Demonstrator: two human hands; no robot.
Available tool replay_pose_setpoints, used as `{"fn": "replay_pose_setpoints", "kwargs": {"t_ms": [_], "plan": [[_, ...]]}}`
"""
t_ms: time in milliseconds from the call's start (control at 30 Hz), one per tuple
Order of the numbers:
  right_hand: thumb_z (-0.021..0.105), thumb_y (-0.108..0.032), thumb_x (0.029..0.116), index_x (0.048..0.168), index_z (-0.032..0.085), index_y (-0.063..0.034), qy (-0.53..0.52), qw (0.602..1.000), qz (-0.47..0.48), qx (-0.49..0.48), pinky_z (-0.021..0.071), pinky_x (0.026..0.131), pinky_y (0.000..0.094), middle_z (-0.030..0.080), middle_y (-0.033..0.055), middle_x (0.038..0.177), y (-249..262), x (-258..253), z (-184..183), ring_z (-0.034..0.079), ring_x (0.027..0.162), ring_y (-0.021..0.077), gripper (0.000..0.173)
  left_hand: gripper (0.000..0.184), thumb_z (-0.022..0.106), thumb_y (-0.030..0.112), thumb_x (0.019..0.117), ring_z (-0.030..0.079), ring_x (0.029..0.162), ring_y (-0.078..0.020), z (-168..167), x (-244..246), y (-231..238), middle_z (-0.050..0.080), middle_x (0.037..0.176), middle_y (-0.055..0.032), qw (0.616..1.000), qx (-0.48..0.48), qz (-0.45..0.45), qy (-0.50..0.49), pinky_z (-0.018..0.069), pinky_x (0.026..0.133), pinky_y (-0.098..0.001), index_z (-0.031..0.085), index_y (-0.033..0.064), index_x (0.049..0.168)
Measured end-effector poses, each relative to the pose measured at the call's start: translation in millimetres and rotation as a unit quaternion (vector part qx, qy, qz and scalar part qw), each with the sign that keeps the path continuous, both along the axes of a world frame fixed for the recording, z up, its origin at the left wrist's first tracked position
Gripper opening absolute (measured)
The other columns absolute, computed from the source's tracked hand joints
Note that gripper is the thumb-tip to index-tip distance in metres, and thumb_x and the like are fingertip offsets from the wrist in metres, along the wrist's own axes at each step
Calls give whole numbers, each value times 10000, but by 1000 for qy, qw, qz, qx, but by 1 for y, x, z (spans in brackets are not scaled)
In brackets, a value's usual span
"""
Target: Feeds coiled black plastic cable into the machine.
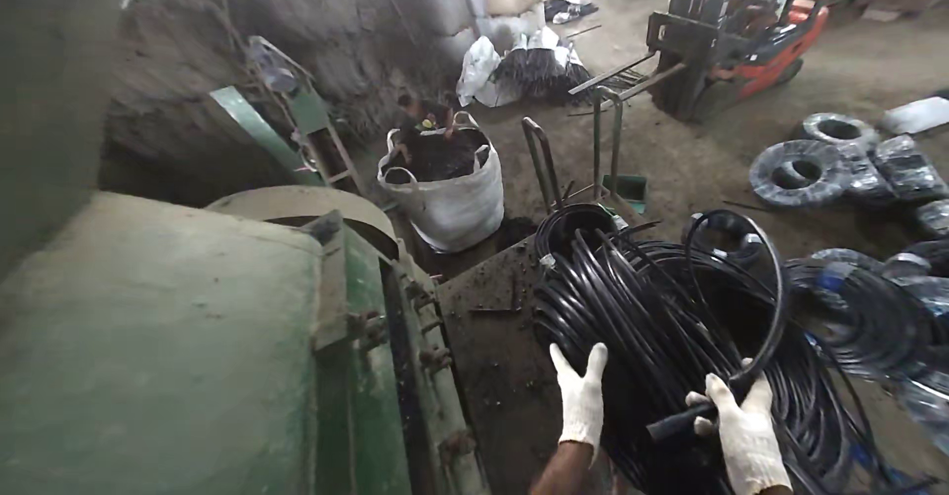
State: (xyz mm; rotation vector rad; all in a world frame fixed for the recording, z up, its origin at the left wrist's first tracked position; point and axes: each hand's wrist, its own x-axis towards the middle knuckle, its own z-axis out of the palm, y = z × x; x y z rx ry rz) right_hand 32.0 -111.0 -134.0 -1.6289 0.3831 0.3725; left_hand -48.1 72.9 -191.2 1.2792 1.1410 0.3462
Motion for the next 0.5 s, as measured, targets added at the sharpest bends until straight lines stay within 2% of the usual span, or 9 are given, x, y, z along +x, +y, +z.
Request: {"fn": "replay_pose_setpoints", "kwargs": {"t_ms": [67, 167, 233, 333, 400, 433, 500], "plan": [[585, -250, 1053, 1649, 9, -320, -4, 1000, 9, -7, 637, 549, 442, 634, 217, 1245, 2, -3, 1, 724, 654, 284, 832, 1274, 727, 780, 729, 246, 1557, -311, 4, 0, 1, 200, 1688, -194, 991, 125, -41, 10, 335, 1233, -511, 130, 137, 1652], [581, -242, 1056, 1649, 5, -301, -7, 1000, 16, -11, 644, 546, 446, 650, 228, 1209, 5, -7, -1, 731, 649, 294, 828, 986, 625, 775, 819, 220, 1562, -344, 5, 2, 3, 220, 1687, -177, 952, 284, -110, 15, 354, 1214, -550, 398, 198, 1585], [572, -240, 1060, 1649, -7, -294, -10, 1000, 21, -15, 644, 545, 441, 649, 227, 1220, 8, -11, -2, 728, 636, 286, 828, 842, 576, 753, 862, 215, 1560, -371, 5, 2, 2, 257, 1682, -163, 930, 337, -150, 13, 343, 1207, -566, 515, 233, 1521], [569, -239, 1060, 1653, -13, -293, -23, 999, 22, -16, 649, 549, 442, 620, 228, 1292, 13, -15, -3, 729, 630, 283, 832, 881, 555, 763, 862, 181, 1564, -401, 5, -3, 0, 245, 1690, -155, 905, 390, -168, 16, 294, 1225, -593, 501, 192, 1531], [575, -231, 1055, 1654, -2, -298, -27, 999, 17, -8, 653, 553, 445, 582, 227, 1368, 15, -15, -4, 734, 643, 286, 835, 908, 607, 755, 832, 194, 1553, -429, 14, -10, -3, 284, 1674, -160, 891, 423, -166, -3, 297, 1212, -628, 499, 185, 1530], [578, -224, 1054, 1653, -1, -300, -26, 1000, 13, -4, 653, 556, 448, 566, 226, 1396, 16, -16, -4, 735, 650, 288, 837, 874, 639, 720, 836, 218, 1547, -422, 24, -16, -6, 334, 1653, -152, 886, 428, -179, -29, 299, 1213, -629, 520, 179, 1512], [575, -215, 1054, 1654, -6, -299, -25, 1000, 11, 2, 652, 562, 452, 555, 227, 1404, 18, -16, -3, 733, 657, 288, 839, 746, 685, 635, 862, 338, 1510, -353, 48, -24, -10, 478, 1571, -99, 871, 421, -240, -81, 341, 1203, -598, 589, 187, 1451]]}}
